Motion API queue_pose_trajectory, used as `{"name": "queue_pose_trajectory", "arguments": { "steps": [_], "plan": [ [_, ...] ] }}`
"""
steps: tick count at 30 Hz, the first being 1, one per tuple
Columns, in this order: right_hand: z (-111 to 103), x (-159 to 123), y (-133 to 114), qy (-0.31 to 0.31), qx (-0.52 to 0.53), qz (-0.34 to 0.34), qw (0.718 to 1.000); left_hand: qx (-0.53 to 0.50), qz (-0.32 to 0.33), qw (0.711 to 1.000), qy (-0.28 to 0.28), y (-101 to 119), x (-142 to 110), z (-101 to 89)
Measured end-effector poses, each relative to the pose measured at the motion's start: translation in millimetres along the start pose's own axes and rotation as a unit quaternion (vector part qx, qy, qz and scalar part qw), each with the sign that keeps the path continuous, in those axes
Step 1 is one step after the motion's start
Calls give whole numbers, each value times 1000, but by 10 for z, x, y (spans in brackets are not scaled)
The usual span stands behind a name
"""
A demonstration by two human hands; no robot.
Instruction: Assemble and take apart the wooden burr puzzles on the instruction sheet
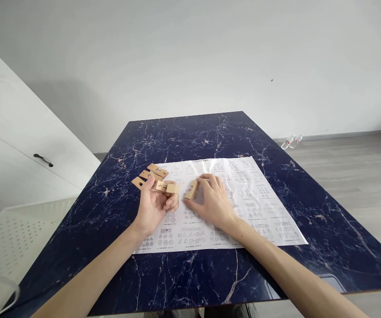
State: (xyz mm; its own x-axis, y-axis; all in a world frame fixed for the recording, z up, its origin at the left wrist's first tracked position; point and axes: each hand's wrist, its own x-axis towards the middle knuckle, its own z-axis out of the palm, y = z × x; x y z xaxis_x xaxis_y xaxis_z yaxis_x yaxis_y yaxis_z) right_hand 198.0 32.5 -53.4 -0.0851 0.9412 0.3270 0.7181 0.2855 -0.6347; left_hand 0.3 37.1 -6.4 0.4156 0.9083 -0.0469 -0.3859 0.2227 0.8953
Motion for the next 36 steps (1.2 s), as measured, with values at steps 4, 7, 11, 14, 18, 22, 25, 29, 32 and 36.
{"name": "queue_pose_trajectory", "arguments": {
  "steps": [4,7,11,14,18,22,25,29,32,36],
  "plan": [
    [-31,-39,-47,11,14,-52,999,9,-17,1000,-9,-9,-6,-4],
    [-143,-41,-139,21,82,-118,989,26,-43,999,1,-21,-3,-13],
    [-212,-41,-226,2,132,-165,978,70,-85,993,-28,-42,-11,-19],
    [-208,-28,-237,-20,170,-146,974,121,-109,985,-65,-69,-34,-12],
    [-250,-2,-243,-61,255,-77,962,239,-46,970,-7,-81,-83,32],
    [-303,5,-251,-95,327,-3,940,282,23,959,-6,-41,-119,80],
    [-300,6,-234,-97,337,34,936,277,39,960,-26,-24,-126,93],
    [-276,9,-214,-156,318,30,935,259,59,964,-19,-39,-125,83],
    [-277,10,-225,-205,320,9,925,251,60,966,-20,-52,-126,69],
    [-303,6,-247,-253,338,-15,906,246,70,967,-1,-53,-130,66]
  ]
}}
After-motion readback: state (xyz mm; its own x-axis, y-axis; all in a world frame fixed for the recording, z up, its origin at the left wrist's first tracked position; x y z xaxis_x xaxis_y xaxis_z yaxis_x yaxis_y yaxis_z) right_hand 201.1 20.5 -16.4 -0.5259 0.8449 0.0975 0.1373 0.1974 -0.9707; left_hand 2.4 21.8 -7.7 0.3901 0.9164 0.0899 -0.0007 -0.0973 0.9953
